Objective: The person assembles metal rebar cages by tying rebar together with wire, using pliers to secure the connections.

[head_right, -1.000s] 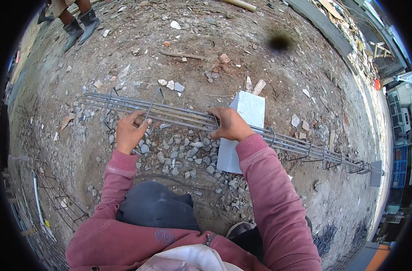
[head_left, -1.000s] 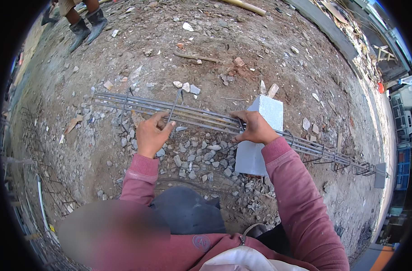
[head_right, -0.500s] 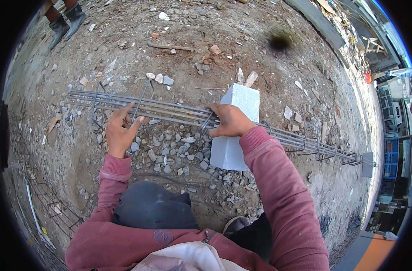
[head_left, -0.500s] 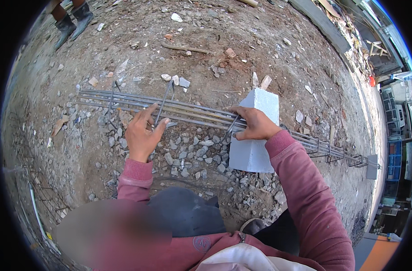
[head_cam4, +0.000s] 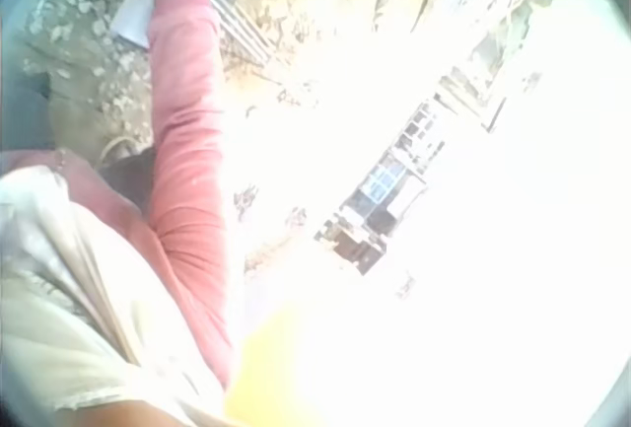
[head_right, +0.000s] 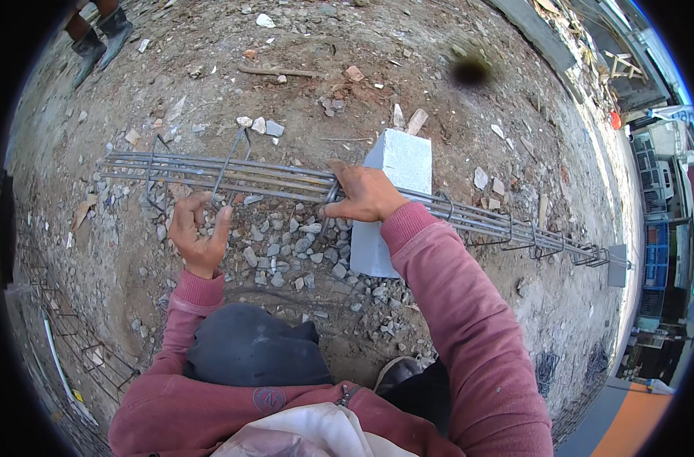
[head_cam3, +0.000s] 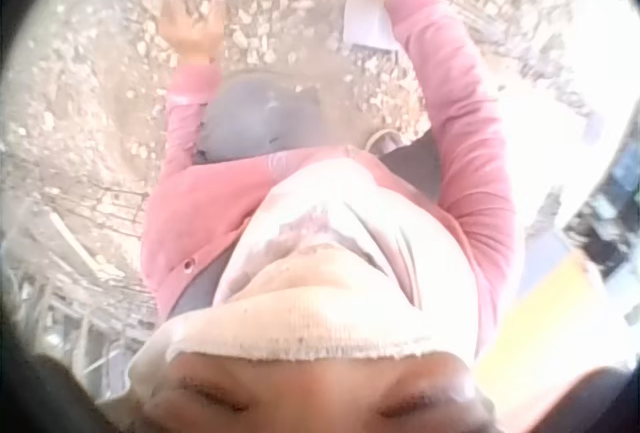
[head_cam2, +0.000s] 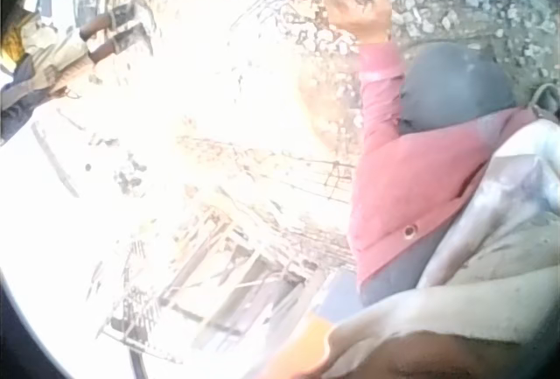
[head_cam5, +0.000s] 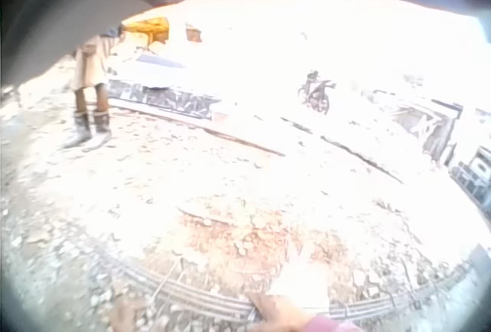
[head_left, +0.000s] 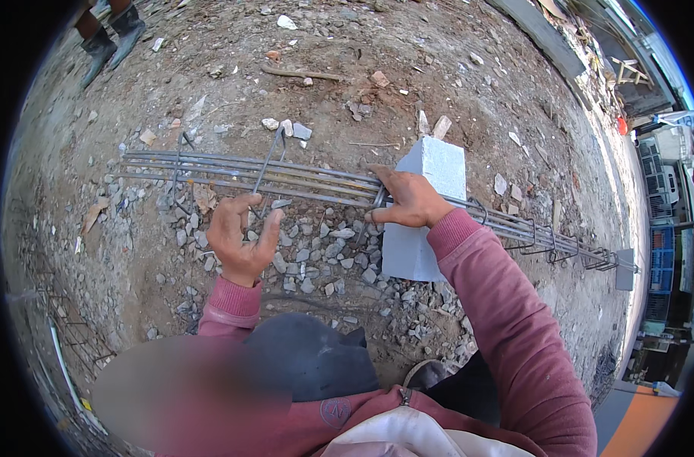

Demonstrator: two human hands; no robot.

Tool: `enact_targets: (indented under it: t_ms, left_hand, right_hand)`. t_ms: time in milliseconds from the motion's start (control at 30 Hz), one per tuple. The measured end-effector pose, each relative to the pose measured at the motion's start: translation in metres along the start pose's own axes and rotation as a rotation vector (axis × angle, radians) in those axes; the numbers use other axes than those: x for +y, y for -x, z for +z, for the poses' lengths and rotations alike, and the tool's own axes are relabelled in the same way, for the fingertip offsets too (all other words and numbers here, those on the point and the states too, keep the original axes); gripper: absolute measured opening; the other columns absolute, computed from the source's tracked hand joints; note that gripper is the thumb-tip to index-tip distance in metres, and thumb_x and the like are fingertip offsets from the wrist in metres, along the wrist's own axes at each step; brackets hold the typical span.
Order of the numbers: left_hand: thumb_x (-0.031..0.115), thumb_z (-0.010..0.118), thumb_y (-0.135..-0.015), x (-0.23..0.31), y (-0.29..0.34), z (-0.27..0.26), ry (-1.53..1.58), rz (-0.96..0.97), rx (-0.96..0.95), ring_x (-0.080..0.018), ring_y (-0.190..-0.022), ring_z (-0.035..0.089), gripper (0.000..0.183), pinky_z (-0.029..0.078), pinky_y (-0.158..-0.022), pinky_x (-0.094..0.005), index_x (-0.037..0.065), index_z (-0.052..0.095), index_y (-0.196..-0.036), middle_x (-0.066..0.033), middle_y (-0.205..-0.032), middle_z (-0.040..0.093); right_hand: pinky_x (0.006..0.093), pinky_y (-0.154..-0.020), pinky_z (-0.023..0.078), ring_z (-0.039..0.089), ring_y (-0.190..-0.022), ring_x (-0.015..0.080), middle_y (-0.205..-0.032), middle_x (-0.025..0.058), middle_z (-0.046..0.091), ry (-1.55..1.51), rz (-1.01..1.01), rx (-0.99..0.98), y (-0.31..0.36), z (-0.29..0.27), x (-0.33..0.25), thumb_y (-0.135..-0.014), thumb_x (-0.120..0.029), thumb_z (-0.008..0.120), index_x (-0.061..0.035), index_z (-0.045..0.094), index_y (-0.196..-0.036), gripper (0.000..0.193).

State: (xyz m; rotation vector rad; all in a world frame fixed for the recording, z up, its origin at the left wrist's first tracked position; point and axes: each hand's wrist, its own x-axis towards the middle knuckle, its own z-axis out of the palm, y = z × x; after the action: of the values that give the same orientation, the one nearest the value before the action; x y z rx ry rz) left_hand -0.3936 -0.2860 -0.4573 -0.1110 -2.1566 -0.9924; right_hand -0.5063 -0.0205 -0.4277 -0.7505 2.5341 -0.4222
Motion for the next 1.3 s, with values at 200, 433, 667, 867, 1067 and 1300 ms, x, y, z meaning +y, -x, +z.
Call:
enact_targets:
  t_ms: [200,433,667,867,1067,1300]
  left_hand:
    - [0.014,0.072,-0.073,0.02,0.034,0.034,0.347,-0.124,-0.541,-0.0104,-0.059,0.045,0.031,0.037,-0.053,-0.0241,0.003,0.061,-0.101,-0.0048,-0.08,0.056]
    - [0.026,0.07,-0.077,0.043,0.042,0.066,0.463,-0.374,-0.617,-0.0232,-0.092,0.055,0.039,0.046,-0.077,-0.033,0.007,0.061,-0.11,-0.009,-0.095,0.058]
    - [0.021,0.067,-0.077,0.039,0.048,0.08,0.401,-0.117,-0.69,-0.0281,-0.098,0.052,0.024,0.04,-0.089,-0.0384,0.008,0.066,-0.097,-0.0087,-0.101,0.062]
    - [0.021,0.068,-0.077,0.045,0.045,0.089,0.417,-0.142,-0.644,-0.0266,-0.092,0.055,0.024,0.041,-0.085,-0.0378,0.006,0.065,-0.095,-0.0081,-0.093,0.064]
    - [0.023,0.07,-0.076,0.05,0.042,0.089,0.391,-0.183,-0.671,-0.0266,-0.092,0.055,0.028,0.041,-0.086,-0.0374,0.005,0.065,-0.098,-0.0081,-0.093,0.064]
    - [0.023,0.069,-0.077,0.048,0.051,0.093,0.404,-0.133,-0.67,-0.0265,-0.093,0.056,0.032,0.041,-0.087,-0.0379,0.005,0.064,-0.103,-0.0085,-0.095,0.065]
  right_hand:
    - [0.0394,-0.096,0.035,0.048,-0.114,0.0353,-0.123,0.026,0.049,-0.498,0.123,-0.121,-0.02,-0.011,0.023,-0.076,-0.047,0.053,0.0035,0.044,-0.126,0.072]
    - [0.0403,-0.09,0.041,0.052,-0.108,0.0394,-0.113,0.0286,0.055,-0.351,0.161,0.08,-0.025,0.006,0.025,-0.087,-0.041,0.046,0.0047,0.046,-0.121,0.057]
    - [0.044,-0.076,0.046,0.059,-0.084,0.0389,-0.084,0.0215,0.06,-0.047,0.095,0.827,0.008,0.017,0.016,-0.085,-0.032,0.055,-0.0004,0.052,-0.103,0.037]
    - [0.0393,-0.075,0.049,0.062,-0.087,0.033,-0.089,0.0198,0.064,-0.037,0.901,0.486,0.101,-0.06,0.075,-0.073,-0.026,0.063,-0.0004,0.065,-0.079,0.027]
    - [0.0403,-0.077,0.05,0.062,-0.083,0.0372,-0.086,0.0228,0.063,0.223,0.558,0.304,0.099,-0.037,0.108,-0.07,-0.013,0.054,0.0003,0.067,-0.08,0.021]
    - [0.0409,-0.075,0.049,0.063,-0.082,0.0359,-0.085,0.0232,0.063,0.212,0.652,0.446,0.042,-0.035,0.141,-0.075,-0.018,0.055,-0.0018,0.068,-0.082,0.022]
